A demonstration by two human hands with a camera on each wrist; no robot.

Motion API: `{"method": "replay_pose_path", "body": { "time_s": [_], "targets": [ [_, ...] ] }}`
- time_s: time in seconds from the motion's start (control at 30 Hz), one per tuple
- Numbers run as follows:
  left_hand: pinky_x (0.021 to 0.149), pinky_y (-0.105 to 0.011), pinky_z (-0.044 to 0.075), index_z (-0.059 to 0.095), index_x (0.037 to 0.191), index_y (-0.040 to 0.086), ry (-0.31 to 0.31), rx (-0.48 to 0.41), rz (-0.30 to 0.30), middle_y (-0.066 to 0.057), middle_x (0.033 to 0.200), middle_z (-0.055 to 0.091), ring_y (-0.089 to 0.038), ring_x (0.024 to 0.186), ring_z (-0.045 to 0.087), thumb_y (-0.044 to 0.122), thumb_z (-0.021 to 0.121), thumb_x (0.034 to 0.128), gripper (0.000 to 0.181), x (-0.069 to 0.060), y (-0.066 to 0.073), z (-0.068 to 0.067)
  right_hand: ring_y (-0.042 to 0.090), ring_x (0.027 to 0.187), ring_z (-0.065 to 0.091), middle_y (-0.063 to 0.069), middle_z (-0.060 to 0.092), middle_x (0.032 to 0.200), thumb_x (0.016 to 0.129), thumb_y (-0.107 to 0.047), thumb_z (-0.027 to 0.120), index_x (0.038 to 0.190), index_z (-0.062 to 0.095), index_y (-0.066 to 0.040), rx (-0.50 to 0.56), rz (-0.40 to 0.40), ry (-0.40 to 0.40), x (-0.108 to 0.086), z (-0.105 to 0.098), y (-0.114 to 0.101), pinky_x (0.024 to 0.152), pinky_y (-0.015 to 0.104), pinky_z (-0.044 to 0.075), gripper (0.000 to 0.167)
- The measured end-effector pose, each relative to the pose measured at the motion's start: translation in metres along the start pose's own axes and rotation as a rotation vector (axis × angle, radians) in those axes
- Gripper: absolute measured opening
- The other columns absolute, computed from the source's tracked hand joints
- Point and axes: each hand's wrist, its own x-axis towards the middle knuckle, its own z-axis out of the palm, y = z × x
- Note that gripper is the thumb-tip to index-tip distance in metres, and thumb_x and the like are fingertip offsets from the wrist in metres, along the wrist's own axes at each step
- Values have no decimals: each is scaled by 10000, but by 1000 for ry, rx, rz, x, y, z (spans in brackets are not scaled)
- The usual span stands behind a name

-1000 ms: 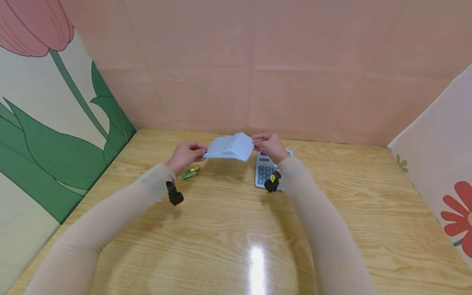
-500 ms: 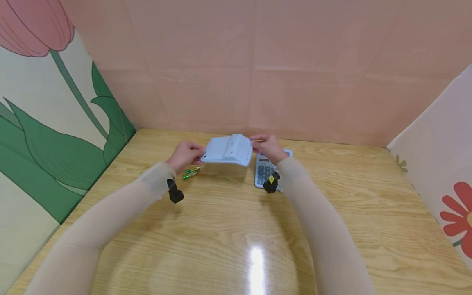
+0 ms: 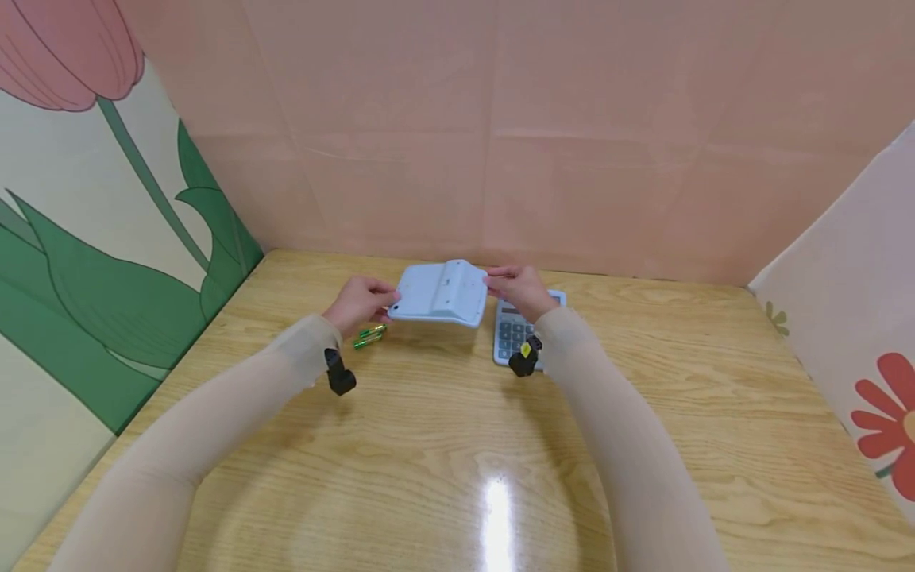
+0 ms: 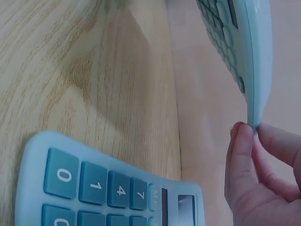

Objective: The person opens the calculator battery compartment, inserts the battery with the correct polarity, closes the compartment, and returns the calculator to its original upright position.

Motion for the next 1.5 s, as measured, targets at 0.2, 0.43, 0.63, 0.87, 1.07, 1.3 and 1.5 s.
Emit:
{"method": "replay_pose_path", "body": {
  "time_s": [0.2, 0.43, 0.63, 0.87, 1.07, 1.3, 1.5],
  "targets": [
    [553, -192, 537, 593, 1149, -64, 5, 4, -2, -159, 1036, 615, -150, 678, 606, 107, 621, 949, 265, 0, 0, 2, 13, 825, 629, 27, 588, 1042, 985, -68, 542, 1347, 440, 121, 27, 30, 33, -7, 3, -2, 1028, 366, 478, 421],
    [580, -222, 555, 585, 1149, -85, -6, -7, 0, -176, 1025, 620, -154, 680, 616, 82, 618, 946, 265, 1, 0, 1, 55, 825, 644, 2, 621, 1045, 942, -140, 638, 1364, 467, 42, -41, 71, 21, -17, 8, -8, 952, 375, 532, 491],
    [590, -239, 563, 582, 1135, -81, -13, -11, -6, -177, 1018, 617, -166, 681, 612, 68, 620, 942, 247, -1, 0, 1, 83, 885, 591, 132, 505, 1213, 905, -82, 676, 1379, 439, 46, -121, 78, 16, -23, 15, -11, 1042, 471, 456, 546],
    [638, -263, 581, 579, 1130, -60, -32, 31, -21, -165, 1016, 615, -183, 726, 624, 84, 630, 939, 244, -3, -1, 0, 175, 1003, 583, 183, 474, 1328, 894, -98, 694, 1425, 400, 13, -166, 119, 15, -28, 17, -14, 1053, 451, 451, 617],
    [812, -415, 587, 578, 1104, -48, -49, 99, -34, -141, 944, 615, -222, 751, 652, 89, 641, 932, 228, -8, 0, 0, 252, 1101, 571, 178, 471, 1352, 892, -139, 704, 1436, 390, -13, -199, 128, -9, -34, 18, -13, 1045, 453, 458, 641],
    [592, -264, 567, 609, 1035, -33, -73, 208, -46, -97, 843, 633, -166, 614, 628, 114, 649, 932, 184, -15, -3, 2, 296, 1113, 565, 216, 447, 1367, 876, -144, 724, 1443, 362, 2, -234, 121, -20, -43, 20, -9, 1017, 437, 484, 689],
    [737, -394, 586, 624, 992, -15, -89, 290, -40, -64, 816, 627, -158, 602, 621, 135, 654, 930, 164, -19, -8, 3, 231, 978, 625, 209, 485, 1280, 869, -156, 734, 1427, 381, 11, -257, 148, -24, -50, 22, -5, 986, 429, 508, 681]
  ]
}}
